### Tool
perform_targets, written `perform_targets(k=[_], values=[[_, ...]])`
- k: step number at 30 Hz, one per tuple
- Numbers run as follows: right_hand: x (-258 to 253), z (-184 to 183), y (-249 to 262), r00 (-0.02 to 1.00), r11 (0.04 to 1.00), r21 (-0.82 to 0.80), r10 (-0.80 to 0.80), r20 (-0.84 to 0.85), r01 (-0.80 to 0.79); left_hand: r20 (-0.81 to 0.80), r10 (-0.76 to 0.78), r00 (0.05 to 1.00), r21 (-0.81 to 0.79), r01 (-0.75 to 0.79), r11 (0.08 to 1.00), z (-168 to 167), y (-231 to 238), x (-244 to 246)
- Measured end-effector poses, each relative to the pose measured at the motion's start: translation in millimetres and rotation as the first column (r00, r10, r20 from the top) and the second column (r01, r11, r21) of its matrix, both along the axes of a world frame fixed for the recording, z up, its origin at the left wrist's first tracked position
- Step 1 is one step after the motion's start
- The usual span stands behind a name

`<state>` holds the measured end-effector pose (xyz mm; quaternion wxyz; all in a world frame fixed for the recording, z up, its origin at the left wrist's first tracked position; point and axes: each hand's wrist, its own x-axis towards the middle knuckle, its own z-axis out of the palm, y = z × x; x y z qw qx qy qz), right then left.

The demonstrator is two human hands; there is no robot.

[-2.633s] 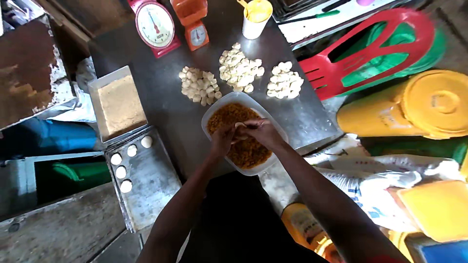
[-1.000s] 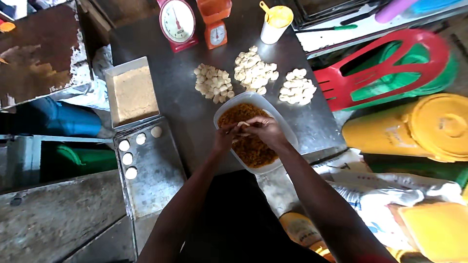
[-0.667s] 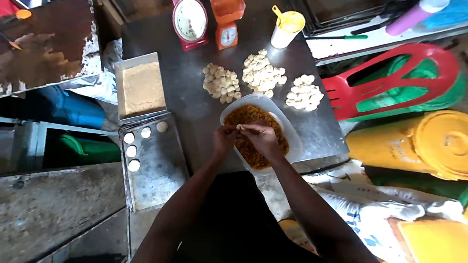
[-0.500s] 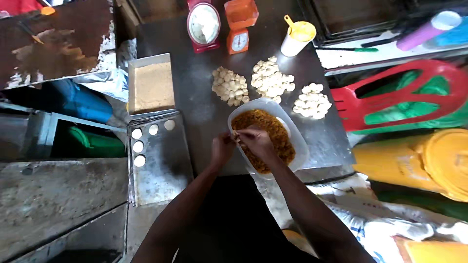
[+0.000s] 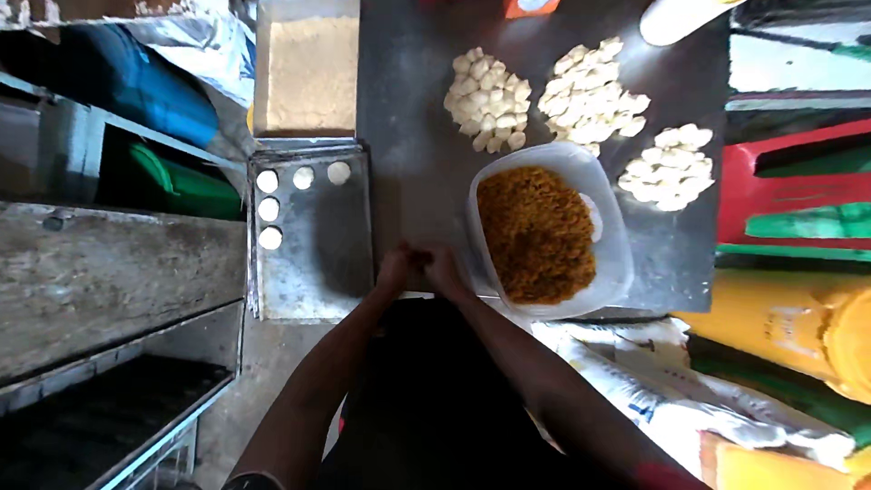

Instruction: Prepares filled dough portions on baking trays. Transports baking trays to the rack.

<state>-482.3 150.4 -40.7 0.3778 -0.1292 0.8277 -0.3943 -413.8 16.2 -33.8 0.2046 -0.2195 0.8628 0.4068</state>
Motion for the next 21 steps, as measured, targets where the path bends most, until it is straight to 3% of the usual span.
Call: perform_targets(k=[2,10,14,19,21], values=[[5,-23,5,0.998,1.0,0.0,0.026,-0.058,-0.026,0.0,-0.008,1.0,0.013,0.008,1.0,-13,5,12],[4,-24,21,0.982,0.991,-0.057,0.115,-0.152,-0.125,-0.025,0.197,0.98,0.041,-0.196,0.98,-13,15,23],[-10,-23,3,0.944,0.95,0.161,0.293,-0.153,-0.269,-0.025,0.224,0.974,0.059,-0.223,0.973,-26,19,20],[-4,4,-18,0.872,0.864,0.315,0.458,-0.17,-0.392,0.003,0.146,0.989,0.126,-0.145,0.981,4,0,24],[-4,13,-21,0.864,0.834,0.33,0.495,-0.096,-0.441,-0.082,0.22,0.972,0.166,-0.204,0.965,30,-17,51]])
